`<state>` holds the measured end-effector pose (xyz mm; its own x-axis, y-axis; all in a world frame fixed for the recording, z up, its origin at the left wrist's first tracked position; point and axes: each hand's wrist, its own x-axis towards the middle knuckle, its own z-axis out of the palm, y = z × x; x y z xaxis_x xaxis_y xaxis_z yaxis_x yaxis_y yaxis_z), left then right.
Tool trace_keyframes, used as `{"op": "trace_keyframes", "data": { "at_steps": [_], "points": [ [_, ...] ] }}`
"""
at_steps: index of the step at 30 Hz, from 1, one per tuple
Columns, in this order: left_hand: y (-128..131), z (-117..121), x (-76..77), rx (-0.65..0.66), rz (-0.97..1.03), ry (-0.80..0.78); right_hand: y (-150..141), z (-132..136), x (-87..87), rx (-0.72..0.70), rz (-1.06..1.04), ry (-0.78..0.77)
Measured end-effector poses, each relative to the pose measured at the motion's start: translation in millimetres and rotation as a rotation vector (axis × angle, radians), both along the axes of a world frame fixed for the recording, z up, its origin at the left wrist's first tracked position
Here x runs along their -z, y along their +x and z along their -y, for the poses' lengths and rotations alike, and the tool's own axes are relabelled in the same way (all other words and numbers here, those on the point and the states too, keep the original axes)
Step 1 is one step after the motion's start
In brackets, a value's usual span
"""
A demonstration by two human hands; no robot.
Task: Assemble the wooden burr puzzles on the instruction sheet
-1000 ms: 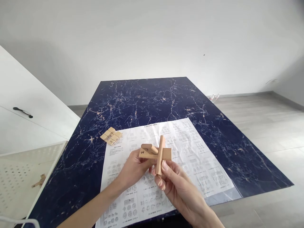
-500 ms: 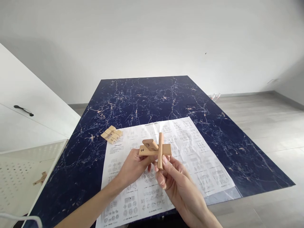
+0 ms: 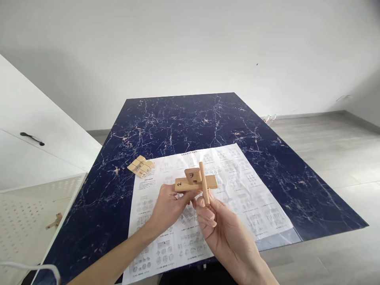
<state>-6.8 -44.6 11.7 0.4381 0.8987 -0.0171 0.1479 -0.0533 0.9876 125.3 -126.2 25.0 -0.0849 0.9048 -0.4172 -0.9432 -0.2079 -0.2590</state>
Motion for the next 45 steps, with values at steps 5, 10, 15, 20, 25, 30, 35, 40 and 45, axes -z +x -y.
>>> {"op": "trace_keyframes", "data": {
  "at_steps": [5, 10, 15, 20, 25, 30, 35, 40, 45],
  "points": [
    [-3.4, 2.1, 2.9, 0.051, -0.066, 0.083, 1.8, -0.4, 2.7, 0.005, 0.001, -0.037],
    [-2.7, 3.7, 5.7, 0.099, -0.130, 0.045, 6.7, 1.6, 3.2, -0.029, -0.028, -0.037],
    [2.8, 2.6, 6.4, 0.044, -0.125, 0.026, 10.5, -0.4, 5.1, -0.025, -0.116, -0.033],
    [-0.4, 3.4, 8.6, -0.056, -0.055, -0.061, 7.9, -4.9, 4.1, 0.008, -0.250, -0.136],
    [-3.8, 5.6, 12.0, 0.021, -0.147, 0.090, 3.3, -5.3, 2.7, 0.023, -0.242, -0.183],
    [-4.7, 4.9, 11.0, 0.053, -0.187, 0.118, 2.4, -3.5, 4.4, 0.010, -0.218, -0.183],
    [-7.3, 2.0, 13.7, 0.154, -0.199, 0.095, -1.7, -1.7, 15.5, 0.015, -0.154, -0.124],
    [-4.7, 1.1, 15.3, 0.171, -0.124, 0.024, -4.0, -1.2, 18.9, 0.019, -0.108, -0.107],
    [-5.3, -0.3, 14.5, 0.107, -0.125, 0.001, -9.0, -2.8, 14.3, 0.058, -0.246, -0.247]
  ]
}}
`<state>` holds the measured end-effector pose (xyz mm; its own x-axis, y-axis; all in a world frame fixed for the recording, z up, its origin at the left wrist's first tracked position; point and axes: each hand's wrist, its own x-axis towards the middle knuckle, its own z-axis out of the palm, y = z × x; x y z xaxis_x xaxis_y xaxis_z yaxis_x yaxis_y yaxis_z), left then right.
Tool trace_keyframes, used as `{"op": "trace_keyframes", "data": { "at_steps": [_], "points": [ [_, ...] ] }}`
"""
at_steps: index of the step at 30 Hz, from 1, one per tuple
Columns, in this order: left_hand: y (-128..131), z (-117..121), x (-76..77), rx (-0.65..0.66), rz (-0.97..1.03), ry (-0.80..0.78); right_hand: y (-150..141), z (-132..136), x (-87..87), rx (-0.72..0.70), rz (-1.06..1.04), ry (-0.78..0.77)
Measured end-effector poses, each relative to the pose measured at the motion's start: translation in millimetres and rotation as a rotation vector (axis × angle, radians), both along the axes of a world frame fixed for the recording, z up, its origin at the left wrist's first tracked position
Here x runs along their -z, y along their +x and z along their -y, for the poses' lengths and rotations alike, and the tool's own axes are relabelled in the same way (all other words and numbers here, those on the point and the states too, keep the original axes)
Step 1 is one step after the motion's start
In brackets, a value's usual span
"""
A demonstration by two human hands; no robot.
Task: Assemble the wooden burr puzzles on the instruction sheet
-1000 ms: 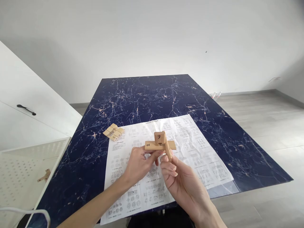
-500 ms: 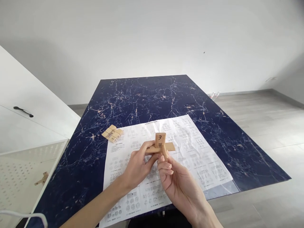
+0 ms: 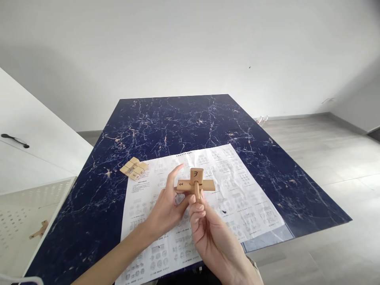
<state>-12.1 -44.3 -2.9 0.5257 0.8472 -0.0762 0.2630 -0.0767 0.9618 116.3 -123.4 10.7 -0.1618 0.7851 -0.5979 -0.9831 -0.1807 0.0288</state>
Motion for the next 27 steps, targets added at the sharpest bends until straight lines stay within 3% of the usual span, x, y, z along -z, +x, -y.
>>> {"op": "trace_keyframes", "data": {
  "at_steps": [4, 9, 14, 21, 27],
  "points": [
    [-3.1, -3.9, 0.6, -0.027, -0.081, 0.004, -2.3, 1.8, 0.8, -0.046, -0.053, -0.086],
    [-4.4, -5.9, 4.1, -0.047, -0.070, -0.010, 1.2, 6.2, -2.5, -0.151, 0.010, 0.052],
    [-5.2, -6.3, 8.4, -0.015, -0.012, -0.051, 0.4, 4.9, -12.1, -0.144, 0.077, 0.193],
    [-4.5, -3.2, 6.2, -0.059, 0.026, -0.047, -1.8, 3.8, -15.1, -0.140, 0.102, 0.227],
    [-4.1, -7.2, 6.5, 0.000, 0.076, -0.027, -4.7, 1.0, -18.1, -0.125, 0.150, 0.301]
  ]
}}
